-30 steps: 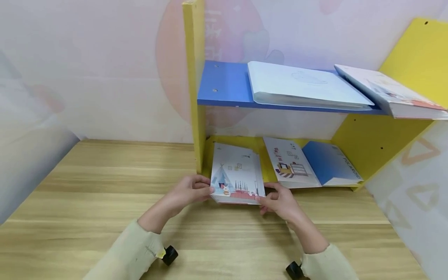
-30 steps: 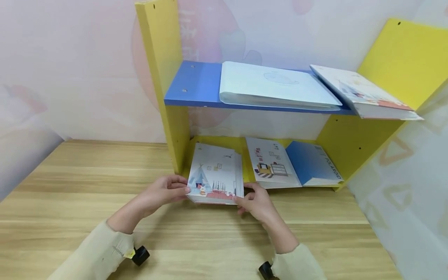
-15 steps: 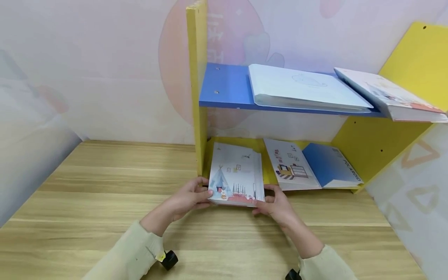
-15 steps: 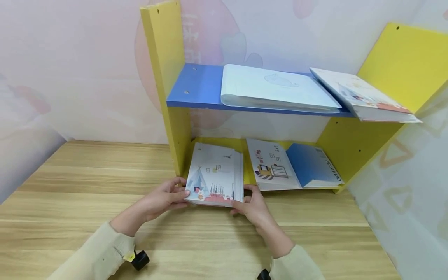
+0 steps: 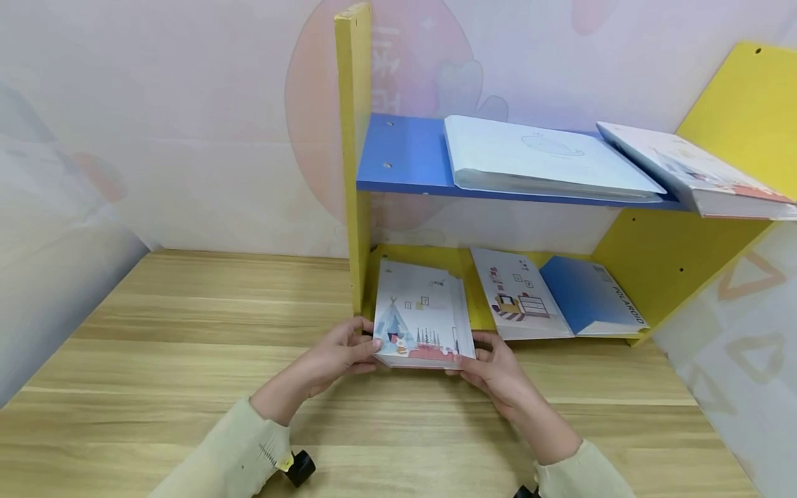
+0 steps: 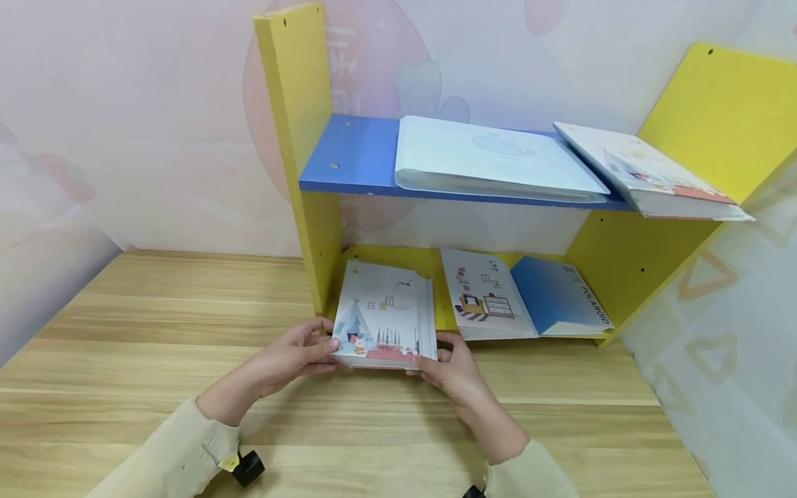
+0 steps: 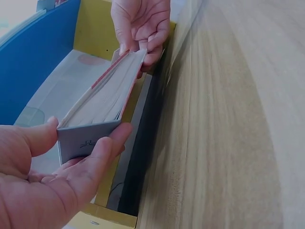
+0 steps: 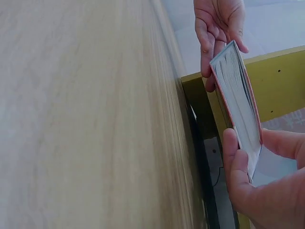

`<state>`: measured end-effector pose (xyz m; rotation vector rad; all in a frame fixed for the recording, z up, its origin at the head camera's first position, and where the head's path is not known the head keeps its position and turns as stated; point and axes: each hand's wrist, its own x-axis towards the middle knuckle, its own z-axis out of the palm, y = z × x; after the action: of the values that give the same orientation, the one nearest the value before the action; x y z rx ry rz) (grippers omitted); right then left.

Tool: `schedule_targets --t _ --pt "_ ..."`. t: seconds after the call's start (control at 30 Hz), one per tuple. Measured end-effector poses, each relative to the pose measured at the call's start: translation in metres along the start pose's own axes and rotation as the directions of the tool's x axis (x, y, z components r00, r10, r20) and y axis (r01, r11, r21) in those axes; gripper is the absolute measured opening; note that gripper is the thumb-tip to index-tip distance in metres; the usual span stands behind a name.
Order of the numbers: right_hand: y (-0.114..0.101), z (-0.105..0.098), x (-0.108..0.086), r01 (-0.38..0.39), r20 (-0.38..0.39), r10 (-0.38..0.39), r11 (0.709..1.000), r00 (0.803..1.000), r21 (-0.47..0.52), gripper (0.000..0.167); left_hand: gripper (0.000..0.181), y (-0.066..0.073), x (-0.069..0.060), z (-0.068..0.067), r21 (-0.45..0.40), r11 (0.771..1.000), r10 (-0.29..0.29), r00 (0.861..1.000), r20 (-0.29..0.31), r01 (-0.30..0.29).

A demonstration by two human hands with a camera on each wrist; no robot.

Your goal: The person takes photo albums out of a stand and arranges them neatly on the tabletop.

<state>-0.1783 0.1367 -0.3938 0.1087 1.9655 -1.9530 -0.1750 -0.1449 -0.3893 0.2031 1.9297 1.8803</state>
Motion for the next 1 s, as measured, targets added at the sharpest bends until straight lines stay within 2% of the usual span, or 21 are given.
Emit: schedule_targets --t 0.27,0.43,1.0 --pt "0.000 -0.006 0.000 -0.031 0.052 0.028 0.998 0.998 0.050 0.072 0.040 0.000 -0.002 0.002 0.009 1.000 0.010 1.000 -0.007 -0.010" --pt "0.002 -0.006 0.001 -0.053 0.052 0.049 0.996 0.997 0.074 0.073 0.042 0.000 -0.002 0.005 -0.001 1.000 0.014 1.000 -0.022 -0.014" --pt "0.006 -0.011 -0.011 -0.005 0.103 -0.003 0.997 0.995 0.078 0.075 0.046 -0.004 -0.006 0.010 -0.001 1.000 -0.005 0.999 -0.041 0.005"
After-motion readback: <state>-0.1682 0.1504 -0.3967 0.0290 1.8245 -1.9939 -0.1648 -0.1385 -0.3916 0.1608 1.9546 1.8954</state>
